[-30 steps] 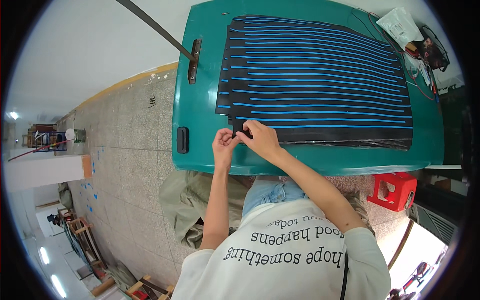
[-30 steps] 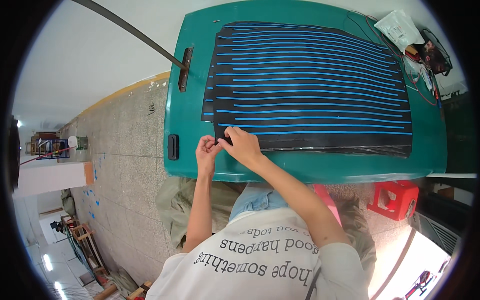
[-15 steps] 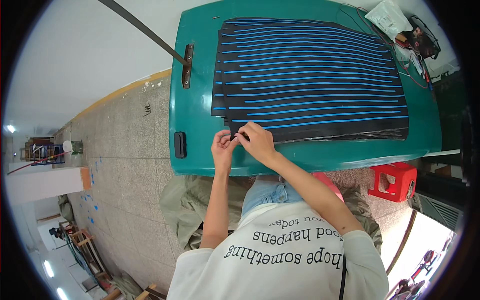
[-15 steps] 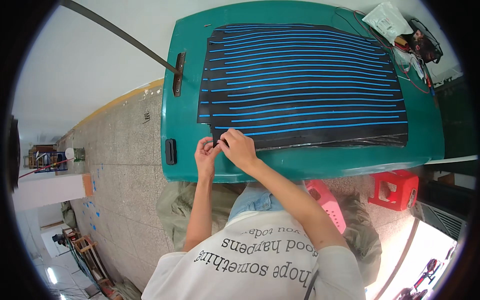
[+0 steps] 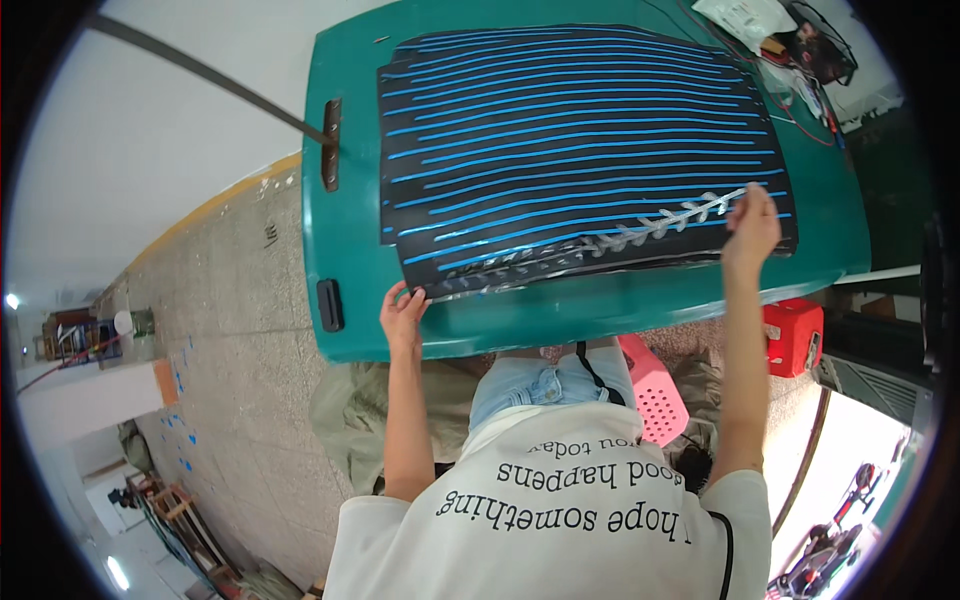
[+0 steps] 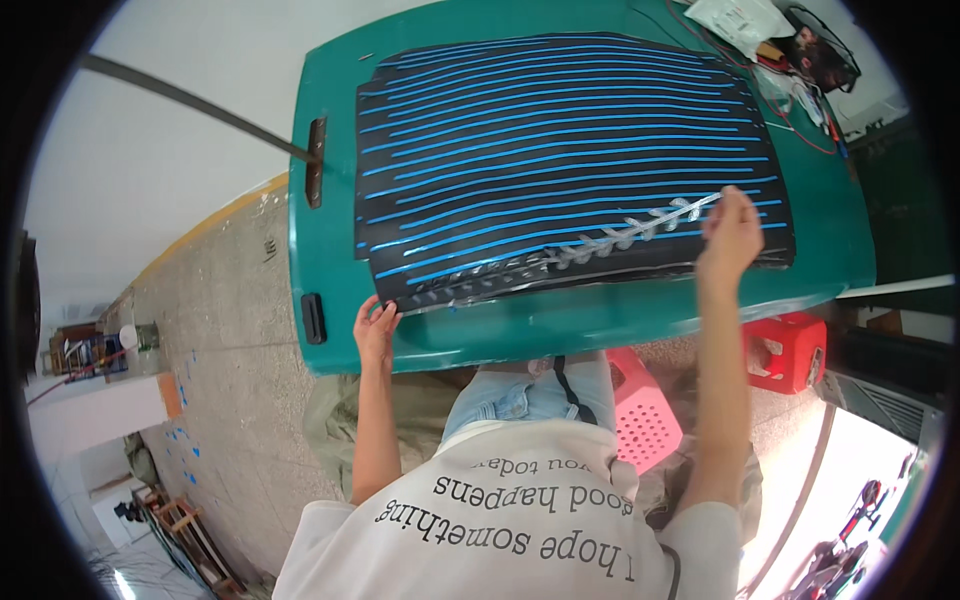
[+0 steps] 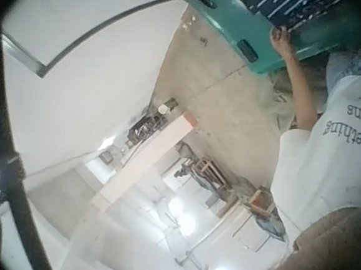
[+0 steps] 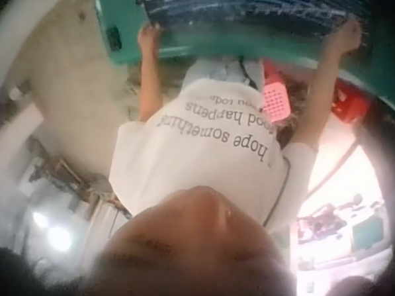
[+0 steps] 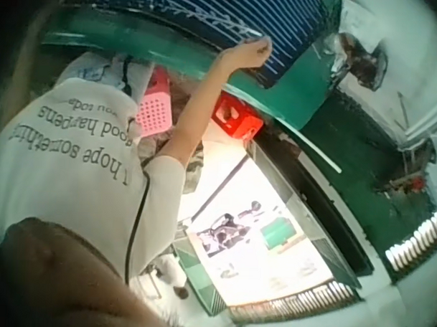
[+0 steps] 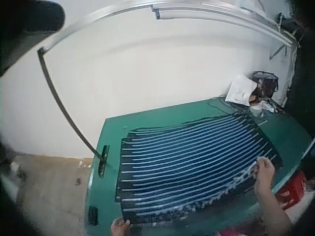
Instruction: The person puts down a phone, positions a plastic stool, and sits down. They then take decorative straps from a table and a sack, and weave the straps onto a sandal upper supported on a shoe mold by hand.
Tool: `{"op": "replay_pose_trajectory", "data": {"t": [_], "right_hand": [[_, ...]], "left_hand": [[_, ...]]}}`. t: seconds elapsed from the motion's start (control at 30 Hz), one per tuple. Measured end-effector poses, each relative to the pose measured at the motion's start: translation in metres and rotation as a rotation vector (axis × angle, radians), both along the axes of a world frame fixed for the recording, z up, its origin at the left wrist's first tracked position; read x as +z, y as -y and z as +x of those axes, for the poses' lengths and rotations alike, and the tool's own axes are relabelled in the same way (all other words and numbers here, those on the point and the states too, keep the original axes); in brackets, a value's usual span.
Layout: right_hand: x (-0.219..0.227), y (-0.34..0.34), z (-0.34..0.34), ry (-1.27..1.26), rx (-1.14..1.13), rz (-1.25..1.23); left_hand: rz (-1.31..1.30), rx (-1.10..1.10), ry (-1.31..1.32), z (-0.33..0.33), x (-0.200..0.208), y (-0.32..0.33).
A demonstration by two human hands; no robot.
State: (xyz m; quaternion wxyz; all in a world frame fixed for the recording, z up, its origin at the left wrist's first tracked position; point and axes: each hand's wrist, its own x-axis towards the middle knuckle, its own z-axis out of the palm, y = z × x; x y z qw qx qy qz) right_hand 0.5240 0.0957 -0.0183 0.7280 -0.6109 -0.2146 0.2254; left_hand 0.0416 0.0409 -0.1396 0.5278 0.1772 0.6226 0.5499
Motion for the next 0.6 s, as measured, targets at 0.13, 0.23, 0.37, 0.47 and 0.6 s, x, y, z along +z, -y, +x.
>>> {"op": "replay_pose_trajectory", "data": {"t": [0.13, 0.23, 0.37, 0.47, 0.6], "right_hand": [[0.064, 0.002, 0.133, 0.18, -0.135, 0.017], [0.106, 0.021, 0.286, 0.175, -0.294, -0.069], [0.154, 0.11, 0.592, 0.165, -0.582, -0.028], [0.215, 0.134, 0.676, 0.289, -0.516, 0.058], [0.231, 0.088, 0.616, 0.232, -0.382, -0.029]], "left_hand": [[-0.051, 0.022, -0.081, -0.028, -0.005, -0.008], [-0.064, 0.065, -0.157, -0.048, -0.009, -0.014], [-0.077, 0.111, -0.184, -0.058, -0.031, -0.019], [-0.066, 0.164, -0.322, -0.054, -0.028, -0.027], [0.152, 0.152, -1.894, 0.06, 0.09, -0.047]]}}
